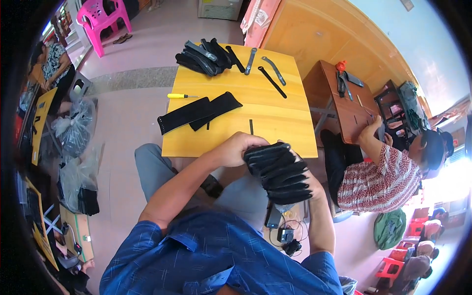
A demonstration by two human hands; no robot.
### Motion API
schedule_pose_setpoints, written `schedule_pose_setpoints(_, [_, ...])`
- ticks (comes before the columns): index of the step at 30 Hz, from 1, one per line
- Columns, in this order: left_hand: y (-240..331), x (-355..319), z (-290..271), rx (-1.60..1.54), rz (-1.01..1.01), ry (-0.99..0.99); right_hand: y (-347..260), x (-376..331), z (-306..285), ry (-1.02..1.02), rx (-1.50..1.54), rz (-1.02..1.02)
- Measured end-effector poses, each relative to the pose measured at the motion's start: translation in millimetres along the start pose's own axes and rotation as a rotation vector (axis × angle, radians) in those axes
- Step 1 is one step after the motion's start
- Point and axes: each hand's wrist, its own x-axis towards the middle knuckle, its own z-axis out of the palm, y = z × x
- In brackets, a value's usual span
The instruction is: The recorder is seen gathering, aligning, and bundling black fabric straps together using another strap as a tie.
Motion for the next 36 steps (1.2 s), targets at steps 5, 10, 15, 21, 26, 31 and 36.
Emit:
schedule_pose_setpoints(5, [-1.4, -10.8, 8.5, -0.142, -0.045, 0.112, -15.8, -6.8, 7.8, -0.033, -0.230, -0.101])
schedule_pose_setpoints(10, [6.6, -13.5, 0.4, -0.225, -0.244, 0.163, -19.8, -9.5, 12.5, -0.104, -0.245, -0.070])
schedule_pose_setpoints(15, [23.9, -7.7, -6.3, -0.394, -0.437, 0.104, -26.4, -12.3, 12.7, -0.106, -0.465, -0.174])
schedule_pose_setpoints(21, [18.7, -10.5, -16.3, -0.656, -0.429, -0.051, -27.6, -11.3, 11.5, -0.127, -0.532, -0.165])
schedule_pose_setpoints(26, [18.1, -12.5, -8.2, -0.712, -0.401, -0.023, -31.1, -11.4, 13.4, -0.140, -0.489, -0.152])
schedule_pose_setpoints(31, [19.6, -8.9, -6.6, -0.639, -0.414, -0.020, -24.3, -11.6, 12.1, -0.140, -0.433, -0.161])
schedule_pose_setpoints(36, [24.1, -7.9, -8.1, -0.569, -0.387, 0.083, -23.4, -11.2, 10.7, -0.149, -0.378, -0.171])
